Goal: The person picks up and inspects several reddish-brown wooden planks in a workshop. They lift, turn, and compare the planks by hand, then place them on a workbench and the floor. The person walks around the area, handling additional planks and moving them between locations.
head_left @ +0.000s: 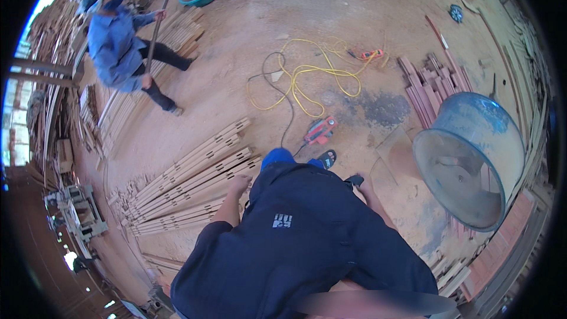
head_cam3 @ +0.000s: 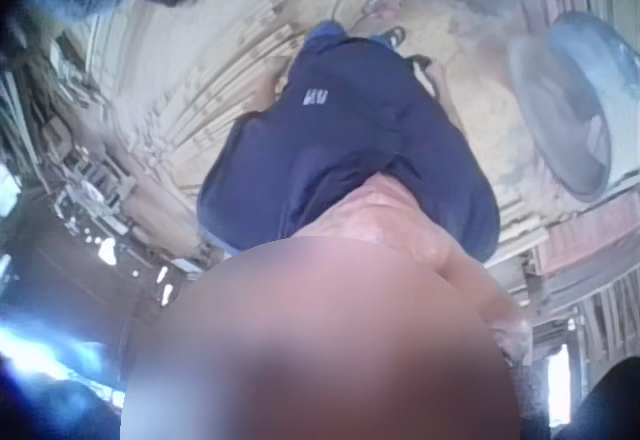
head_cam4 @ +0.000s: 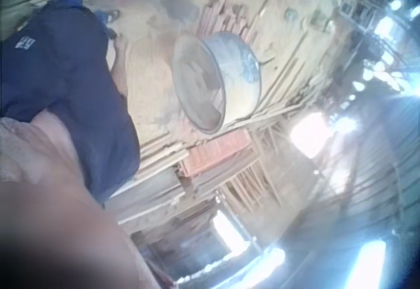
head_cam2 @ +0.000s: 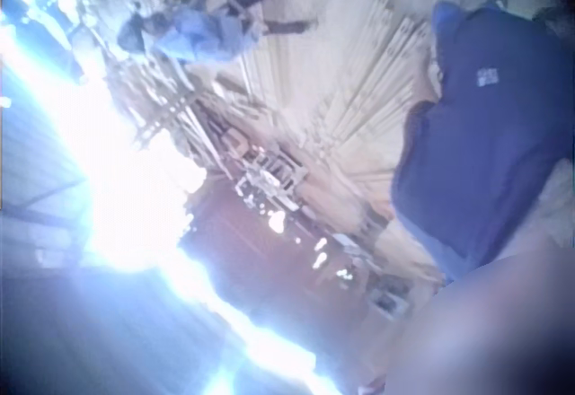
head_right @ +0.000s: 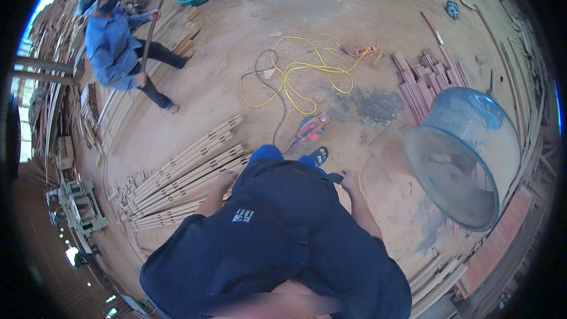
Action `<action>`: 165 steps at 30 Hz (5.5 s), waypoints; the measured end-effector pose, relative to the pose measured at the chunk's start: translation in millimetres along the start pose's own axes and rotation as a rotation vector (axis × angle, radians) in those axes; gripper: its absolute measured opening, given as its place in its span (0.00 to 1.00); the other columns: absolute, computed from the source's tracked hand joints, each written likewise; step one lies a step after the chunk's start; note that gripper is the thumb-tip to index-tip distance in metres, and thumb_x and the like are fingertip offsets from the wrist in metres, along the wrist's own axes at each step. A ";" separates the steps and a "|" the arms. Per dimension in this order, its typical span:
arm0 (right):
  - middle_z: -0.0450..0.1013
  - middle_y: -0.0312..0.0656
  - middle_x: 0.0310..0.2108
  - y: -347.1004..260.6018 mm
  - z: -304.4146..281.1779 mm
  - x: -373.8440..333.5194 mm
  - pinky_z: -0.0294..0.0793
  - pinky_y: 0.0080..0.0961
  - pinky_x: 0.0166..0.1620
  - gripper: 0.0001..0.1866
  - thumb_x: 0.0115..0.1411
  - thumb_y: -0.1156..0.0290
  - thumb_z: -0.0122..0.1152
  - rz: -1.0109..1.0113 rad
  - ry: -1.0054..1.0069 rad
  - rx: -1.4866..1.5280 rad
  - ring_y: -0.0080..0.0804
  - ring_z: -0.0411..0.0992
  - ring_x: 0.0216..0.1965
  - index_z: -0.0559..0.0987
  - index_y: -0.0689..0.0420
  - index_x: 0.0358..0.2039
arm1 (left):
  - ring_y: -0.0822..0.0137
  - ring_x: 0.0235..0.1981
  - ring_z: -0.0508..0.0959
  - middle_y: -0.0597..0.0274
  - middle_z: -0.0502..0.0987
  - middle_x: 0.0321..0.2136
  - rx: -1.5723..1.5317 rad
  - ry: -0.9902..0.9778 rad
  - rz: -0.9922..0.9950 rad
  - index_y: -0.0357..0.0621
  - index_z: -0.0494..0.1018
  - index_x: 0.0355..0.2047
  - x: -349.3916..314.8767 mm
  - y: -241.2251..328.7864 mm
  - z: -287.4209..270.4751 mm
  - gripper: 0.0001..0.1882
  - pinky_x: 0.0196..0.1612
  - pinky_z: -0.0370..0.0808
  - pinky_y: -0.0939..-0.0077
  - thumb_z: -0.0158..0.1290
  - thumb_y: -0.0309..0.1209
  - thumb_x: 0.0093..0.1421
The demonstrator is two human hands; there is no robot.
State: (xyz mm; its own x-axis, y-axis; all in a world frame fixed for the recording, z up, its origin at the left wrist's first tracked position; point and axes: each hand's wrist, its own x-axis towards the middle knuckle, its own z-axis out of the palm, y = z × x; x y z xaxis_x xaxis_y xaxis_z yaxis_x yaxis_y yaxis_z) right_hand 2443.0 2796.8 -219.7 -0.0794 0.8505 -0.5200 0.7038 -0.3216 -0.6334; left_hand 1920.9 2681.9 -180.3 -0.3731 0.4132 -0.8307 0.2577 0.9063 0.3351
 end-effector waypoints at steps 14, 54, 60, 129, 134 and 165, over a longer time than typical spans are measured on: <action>0.78 0.38 0.25 -112.9 -132.5 168.5 0.73 0.29 0.34 0.15 0.63 0.58 0.61 0.065 0.043 0.269 0.26 0.74 0.28 0.83 0.59 0.31 | 0.55 0.46 0.84 0.50 0.85 0.43 0.289 -0.031 0.407 0.45 0.82 0.50 108.3 264.7 69.9 0.19 0.51 0.78 0.63 0.54 0.41 0.65; 0.78 0.51 0.25 -94.5 -766.0 911.6 0.74 0.40 0.36 0.20 0.61 0.53 0.60 0.494 0.561 0.590 0.42 0.78 0.29 0.81 0.61 0.29 | 0.62 0.24 0.79 0.60 0.78 0.24 0.567 -0.324 0.253 0.47 0.77 0.34 442.2 1357.6 161.6 0.11 0.26 0.75 0.66 0.56 0.41 0.65; 0.77 0.44 0.24 -77.7 -957.0 992.3 0.74 0.35 0.34 0.18 0.63 0.56 0.60 0.450 0.742 0.465 0.32 0.76 0.27 0.80 0.61 0.29 | 0.65 0.26 0.80 0.59 0.80 0.27 -0.195 -0.193 0.275 0.43 0.76 0.40 472.9 1545.6 285.4 0.13 0.26 0.76 0.67 0.54 0.40 0.66; 0.75 0.46 0.38 294.7 -963.1 1529.3 0.75 0.43 0.45 0.41 0.63 0.29 0.45 -0.324 1.676 3.061 0.43 0.73 0.37 0.73 0.50 0.63 | 0.54 0.28 0.78 0.61 0.80 0.25 2.173 -0.732 1.418 0.50 0.77 0.29 576.1 2077.8 1100.8 0.10 0.37 0.70 0.55 0.63 0.40 0.57; 0.71 0.35 0.29 276.4 -945.2 1533.1 0.72 0.35 0.36 0.26 0.72 0.45 0.41 -1.007 1.736 2.842 0.34 0.72 0.30 0.76 0.55 0.48 | 0.54 0.28 0.78 0.62 0.79 0.24 2.198 -0.726 1.436 0.50 0.77 0.29 573.6 2076.5 1105.6 0.10 0.36 0.70 0.55 0.63 0.40 0.57; 0.77 0.41 0.38 294.3 -987.9 1577.5 0.79 0.34 0.44 0.26 0.65 0.49 0.64 0.894 1.601 2.676 0.33 0.77 0.39 0.73 0.56 0.52 | 0.54 0.29 0.78 0.62 0.81 0.25 2.223 -0.709 1.384 0.52 0.78 0.29 577.3 2077.0 1101.8 0.09 0.37 0.70 0.55 0.62 0.41 0.57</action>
State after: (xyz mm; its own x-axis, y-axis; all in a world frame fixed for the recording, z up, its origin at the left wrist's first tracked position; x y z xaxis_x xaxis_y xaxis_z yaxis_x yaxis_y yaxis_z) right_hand 3222.3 4454.9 -660.3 0.1675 -0.1536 -0.9738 -0.5567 0.8005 -0.2220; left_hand 3222.7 4704.6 -453.8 0.6187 -0.1048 -0.7786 0.1081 -0.9703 0.2165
